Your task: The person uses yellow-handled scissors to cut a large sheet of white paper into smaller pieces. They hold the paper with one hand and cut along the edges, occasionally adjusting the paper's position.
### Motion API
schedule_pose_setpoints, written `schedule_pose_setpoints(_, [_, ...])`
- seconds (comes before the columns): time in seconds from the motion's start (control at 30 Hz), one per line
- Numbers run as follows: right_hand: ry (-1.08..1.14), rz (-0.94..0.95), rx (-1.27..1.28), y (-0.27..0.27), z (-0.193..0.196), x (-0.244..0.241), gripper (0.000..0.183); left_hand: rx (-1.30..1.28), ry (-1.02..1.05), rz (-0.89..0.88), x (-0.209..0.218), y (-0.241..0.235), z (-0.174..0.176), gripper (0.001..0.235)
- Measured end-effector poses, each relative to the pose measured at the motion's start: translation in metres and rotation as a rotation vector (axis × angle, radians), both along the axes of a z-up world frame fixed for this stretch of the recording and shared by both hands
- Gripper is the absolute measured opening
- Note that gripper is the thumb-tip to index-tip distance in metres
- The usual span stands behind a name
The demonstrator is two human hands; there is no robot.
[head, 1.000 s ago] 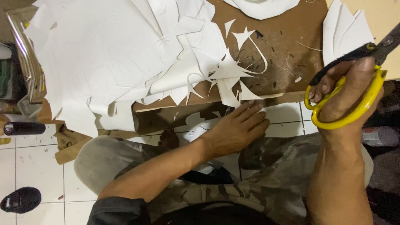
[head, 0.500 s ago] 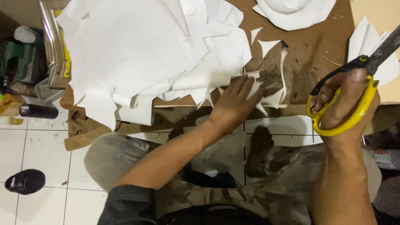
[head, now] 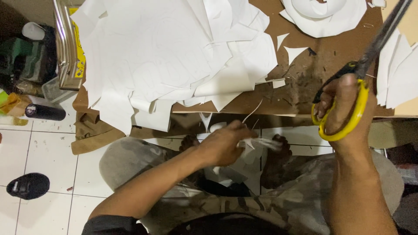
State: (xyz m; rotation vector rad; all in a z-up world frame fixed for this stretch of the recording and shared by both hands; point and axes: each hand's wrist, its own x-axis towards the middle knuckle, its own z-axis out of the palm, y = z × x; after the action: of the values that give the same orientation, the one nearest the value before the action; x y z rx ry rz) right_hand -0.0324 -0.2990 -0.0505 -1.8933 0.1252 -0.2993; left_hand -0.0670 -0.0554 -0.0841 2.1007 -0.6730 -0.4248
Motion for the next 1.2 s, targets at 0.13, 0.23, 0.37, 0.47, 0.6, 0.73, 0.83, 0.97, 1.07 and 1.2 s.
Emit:
schedule_pose_setpoints(0.13, [0.066, 0.064, 0.051, 0.011, 0.005, 0.001, 0.051, 0.47, 0.59, -0.069, 0.0, 0.005, 0.022, 0.065])
schedule_pose_setpoints(0.23, [0.099, 0.095, -0.049, 0.01, -0.002, 0.006, 0.055, 0.499, 0.586, -0.084, 0.003, 0.006, 0.023, 0.085])
schedule_pose_setpoints(0.37, [0.395, 0.054, -0.122, 0.033, 0.029, 0.01, 0.04, 0.165, 0.376, 0.086, 0.005, 0.009, 0.002, 0.064])
schedule_pose_setpoints(0.47, [0.278, 0.239, 0.207, 0.008, -0.029, 0.018, 0.011, -0.341, -0.123, 0.203, 0.017, 0.012, 0.006, 0.036])
schedule_pose_setpoints(0.6, [0.15, 0.579, 0.266, 0.041, -0.011, 0.02, 0.014, -0.416, 0.152, 0.541, 0.035, 0.019, 0.025, 0.046])
schedule_pose_setpoints(0.73, [0.366, 0.374, 0.08, 0.086, 0.019, 0.018, 0.032, -0.886, 0.042, 0.648, 0.05, 0.015, 0.012, 0.041])
schedule_pose_setpoints(0.83, [0.318, 0.397, 0.203, 0.099, 0.018, 0.015, 0.041, -0.977, 0.026, 0.662, 0.058, 0.01, 0.009, 0.035])
schedule_pose_setpoints(0.97, [0.227, 0.379, 0.16, 0.11, 0.007, 0.023, 0.046, -0.991, 0.179, 0.599, 0.056, -0.003, 0.011, 0.04])
schedule_pose_setpoints(1.07, [0.028, 0.365, 0.138, 0.098, -0.019, 0.039, 0.03, -0.932, 0.042, 0.503, 0.053, 0.004, 0.019, 0.044])
schedule_pose_setpoints(1.2, [-0.03, 0.306, 0.144, 0.097, 0.007, 0.037, 0.026, -0.847, 0.065, 0.486, 0.055, 0.014, 0.015, 0.044])
